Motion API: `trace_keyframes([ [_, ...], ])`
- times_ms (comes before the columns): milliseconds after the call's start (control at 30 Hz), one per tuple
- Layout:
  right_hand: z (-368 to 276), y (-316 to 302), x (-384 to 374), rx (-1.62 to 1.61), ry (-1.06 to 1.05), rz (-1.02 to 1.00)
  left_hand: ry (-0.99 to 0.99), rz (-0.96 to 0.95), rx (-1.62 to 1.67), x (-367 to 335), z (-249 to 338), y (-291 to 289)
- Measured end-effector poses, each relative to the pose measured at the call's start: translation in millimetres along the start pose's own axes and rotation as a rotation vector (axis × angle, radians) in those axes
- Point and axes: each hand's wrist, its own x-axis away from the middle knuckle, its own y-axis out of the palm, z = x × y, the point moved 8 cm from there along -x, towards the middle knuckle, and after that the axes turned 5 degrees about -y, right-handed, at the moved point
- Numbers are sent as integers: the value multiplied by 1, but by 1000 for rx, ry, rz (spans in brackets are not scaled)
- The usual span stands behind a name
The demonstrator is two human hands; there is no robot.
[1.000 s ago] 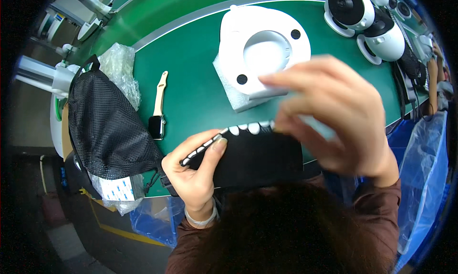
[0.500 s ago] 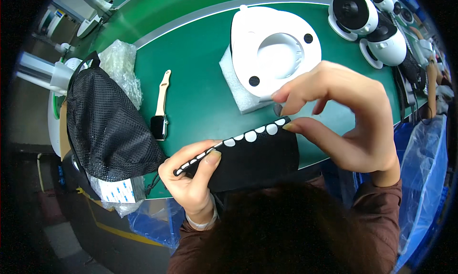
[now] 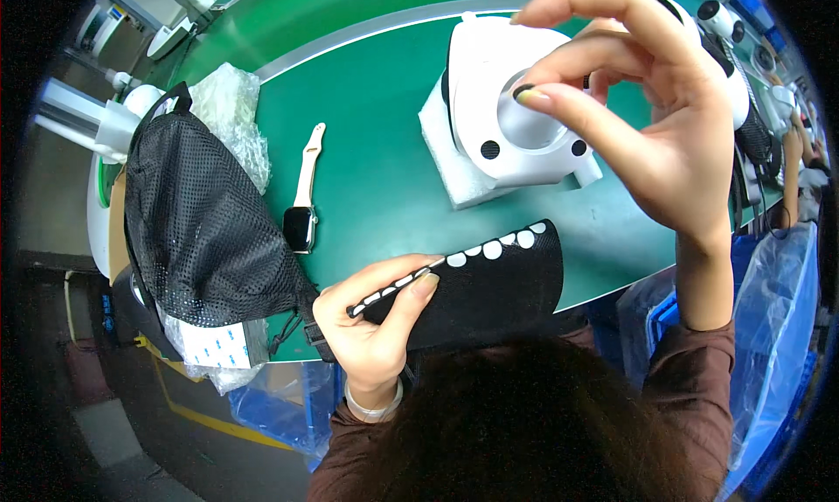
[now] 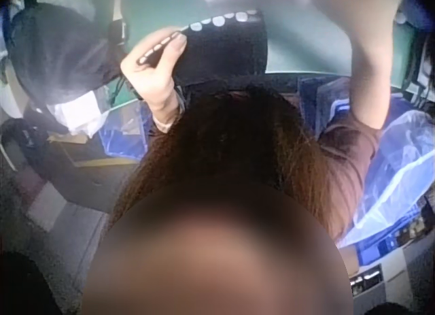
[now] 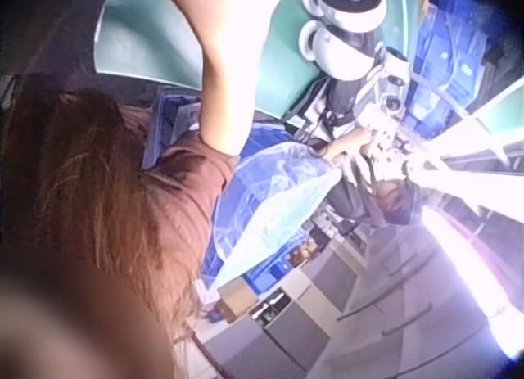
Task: Assembling security camera components by applying rubber feet to the base of camera housings on an assembly line.
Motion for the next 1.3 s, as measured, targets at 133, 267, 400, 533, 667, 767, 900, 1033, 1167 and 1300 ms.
trace_keyframes([
  [133,-8,-1,-5,145,-8,-142,13,-7,-17,0,2,0],
  [267,-20,1,-4,437,-629,64,-3,9,0,2,1,-1],
  [400,-14,2,-7,394,-444,67,-10,-5,-5,1,-1,-1],
  [533,-6,0,-11,350,-259,71,-36,-28,-10,0,-2,0],
  [667,2,4,-15,187,-97,-11,-5,-17,-8,0,-3,-2],
  [767,-4,4,-16,123,81,-73,-21,-9,15,1,-3,-2],
  [900,6,5,-14,3,249,-115,-25,-14,9,1,-3,-1],
  [1033,20,12,-14,-1,305,-199,-15,-16,-5,1,-2,0],
  [1167,21,23,-10,130,128,-144,-11,-33,-27,-1,-3,1],
  [1300,13,22,-14,188,33,-112,-24,-27,-30,0,-1,-1],
])
